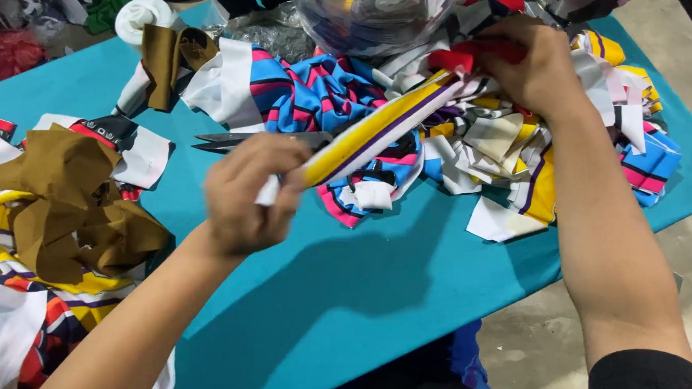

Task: Folding small strips of fabric and trimming fabric scraps using scissors on a work table.

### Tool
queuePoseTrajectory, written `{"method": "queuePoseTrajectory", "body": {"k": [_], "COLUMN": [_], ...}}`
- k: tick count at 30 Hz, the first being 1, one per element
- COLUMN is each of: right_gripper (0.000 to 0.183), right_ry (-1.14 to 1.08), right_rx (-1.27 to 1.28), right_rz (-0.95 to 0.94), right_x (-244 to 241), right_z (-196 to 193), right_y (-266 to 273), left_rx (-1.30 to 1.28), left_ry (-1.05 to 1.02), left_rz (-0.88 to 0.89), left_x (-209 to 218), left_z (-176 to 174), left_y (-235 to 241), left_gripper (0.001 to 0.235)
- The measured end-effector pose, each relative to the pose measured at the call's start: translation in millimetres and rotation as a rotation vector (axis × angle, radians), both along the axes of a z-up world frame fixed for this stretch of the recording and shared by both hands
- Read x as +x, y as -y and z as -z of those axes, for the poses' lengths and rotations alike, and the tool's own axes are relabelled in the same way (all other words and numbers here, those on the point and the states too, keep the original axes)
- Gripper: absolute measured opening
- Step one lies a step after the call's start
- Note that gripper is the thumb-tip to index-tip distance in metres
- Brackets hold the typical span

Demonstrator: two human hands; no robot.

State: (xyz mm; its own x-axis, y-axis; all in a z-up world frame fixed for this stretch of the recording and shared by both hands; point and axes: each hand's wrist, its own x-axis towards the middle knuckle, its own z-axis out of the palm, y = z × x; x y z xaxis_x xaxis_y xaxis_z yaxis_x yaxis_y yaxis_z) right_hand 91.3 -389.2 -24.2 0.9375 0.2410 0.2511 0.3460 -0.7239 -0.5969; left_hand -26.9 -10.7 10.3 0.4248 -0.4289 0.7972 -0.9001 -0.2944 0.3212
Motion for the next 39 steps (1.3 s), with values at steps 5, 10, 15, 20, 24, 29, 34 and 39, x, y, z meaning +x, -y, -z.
{"method": "queuePoseTrajectory", "body": {"k": [5,10,15,20,24,29,34,39], "right_gripper": [0.037,0.042,0.036,0.011,0.010,0.031,0.040,0.024], "right_ry": [0.227,0.277,0.560,0.908,0.779,0.234,0.304,0.475], "right_rx": [-0.140,-0.201,-0.150,-0.225,-0.147,-0.186,-0.324,-0.415], "right_rz": [-0.033,0.025,-0.086,-0.147,-0.347,-0.624,-0.617,-0.510], "right_x": [10,9,-4,-34,-72,-94,-87,-78], "right_z": [16,12,-2,-31,-52,-58,-14,27], "right_y": [10,4,-13,-44,-95,-154,-193,-181], "left_rx": [-0.326,-0.476,0.296,0.440,0.499,0.346,0.191,0.036], "left_ry": [0.200,-0.272,-0.657,-0.365,-0.412,-0.252,-0.105,-0.244], "left_rz": [-0.209,-0.662,-0.708,-0.663,-0.504,-0.458,-0.400,-0.368], "left_x": [-32,-63,-50,-56,-57,-63,-64,-70], "left_z": [0,-1,9,25,62,79,89,78], "left_y": [-51,-96,-123,-108,-97,-91,-93,-95], "left_gripper": [0.021,0.036,0.015,0.029,0.039,0.017,0.010,0.020]}}
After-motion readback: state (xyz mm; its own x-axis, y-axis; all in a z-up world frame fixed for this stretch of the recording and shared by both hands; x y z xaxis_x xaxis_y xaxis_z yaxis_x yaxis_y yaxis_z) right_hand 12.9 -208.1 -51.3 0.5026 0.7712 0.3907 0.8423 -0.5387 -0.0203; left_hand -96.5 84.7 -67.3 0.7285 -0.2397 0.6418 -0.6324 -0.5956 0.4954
